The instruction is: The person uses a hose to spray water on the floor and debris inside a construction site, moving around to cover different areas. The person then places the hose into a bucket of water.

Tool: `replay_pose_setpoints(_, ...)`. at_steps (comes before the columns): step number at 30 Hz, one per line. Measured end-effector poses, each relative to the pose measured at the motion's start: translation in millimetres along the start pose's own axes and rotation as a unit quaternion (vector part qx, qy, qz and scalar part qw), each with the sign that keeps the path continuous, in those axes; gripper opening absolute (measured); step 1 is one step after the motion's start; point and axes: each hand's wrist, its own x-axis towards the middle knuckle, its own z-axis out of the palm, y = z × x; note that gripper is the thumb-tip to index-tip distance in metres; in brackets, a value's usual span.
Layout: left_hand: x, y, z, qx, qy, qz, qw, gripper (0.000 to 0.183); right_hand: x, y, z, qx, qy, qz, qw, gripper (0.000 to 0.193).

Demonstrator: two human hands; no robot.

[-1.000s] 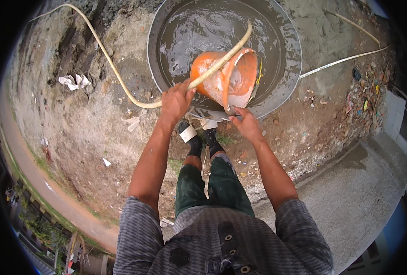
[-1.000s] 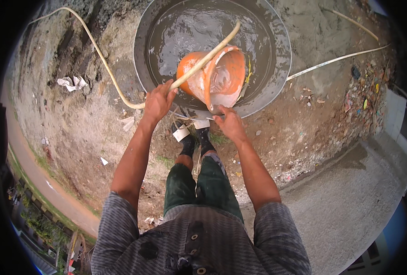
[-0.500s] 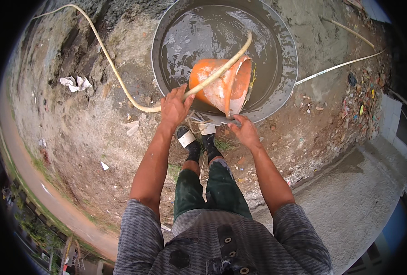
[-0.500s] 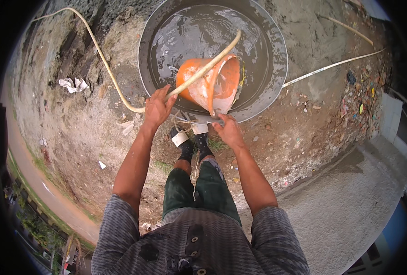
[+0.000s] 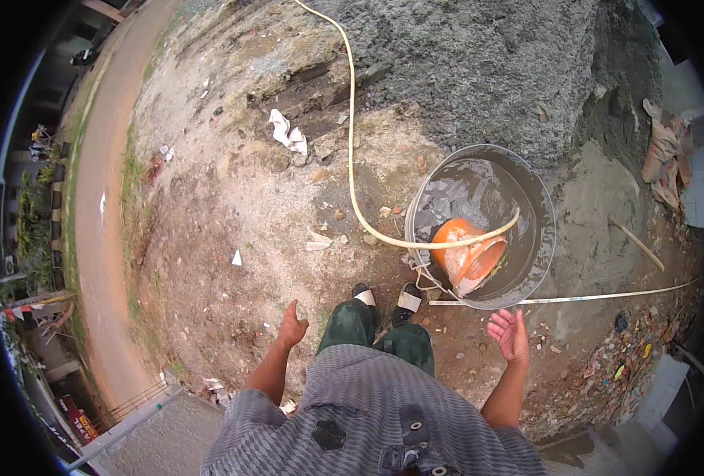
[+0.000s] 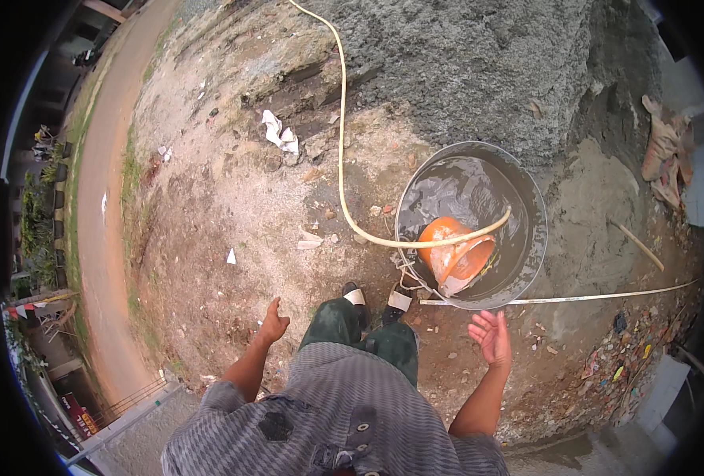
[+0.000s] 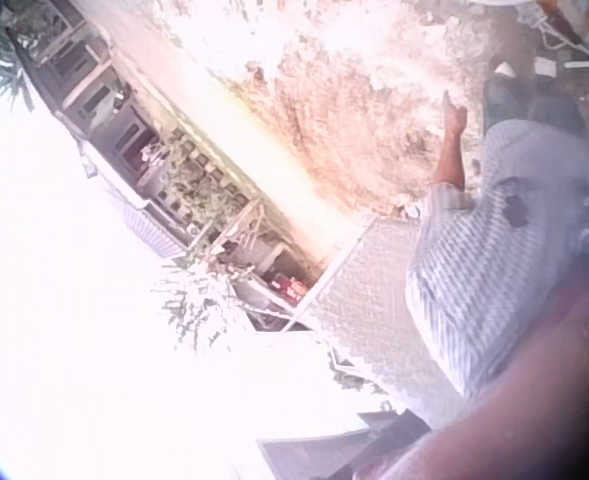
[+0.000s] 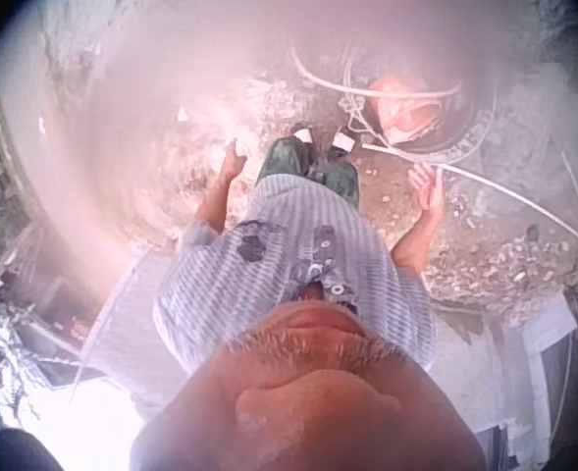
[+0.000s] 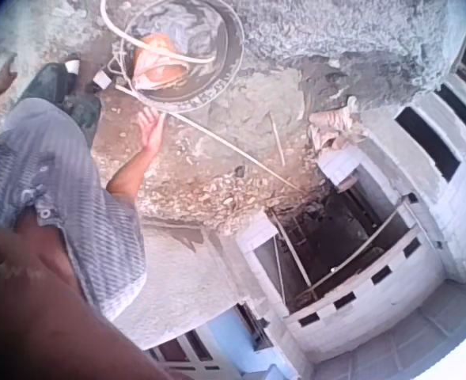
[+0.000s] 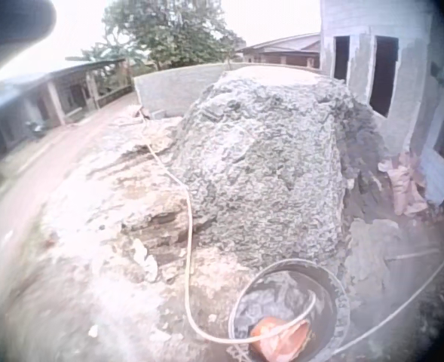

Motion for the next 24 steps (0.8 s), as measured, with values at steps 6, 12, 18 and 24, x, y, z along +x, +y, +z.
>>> replay_pose_setpoints(6,-134,-124,-51,-0.1,0.048,-0.278,0.954,0.043,56,62,-18,-0.605,0.153,0.008,0.781,0.049)
replay_pose_setpoints(12,-119,-117,-46,-0.292,0.107,-0.367,0.877,0.042,87,179,196,-0.803,-0.125,0.073,0.578,0.055)
replay_pose_setpoints(18,-15,-181,-285,-0.432,0.264,-0.223,0.833,0.03,153,154,538,-0.613,-0.14,-0.165,0.76,0.028)
replay_pose_setpoints(24,46,-115,-693,-0.245,0.578,0.18,0.758,0.017,-53,10,898,-0.338,-0.296,-0.689,0.569,0.024)
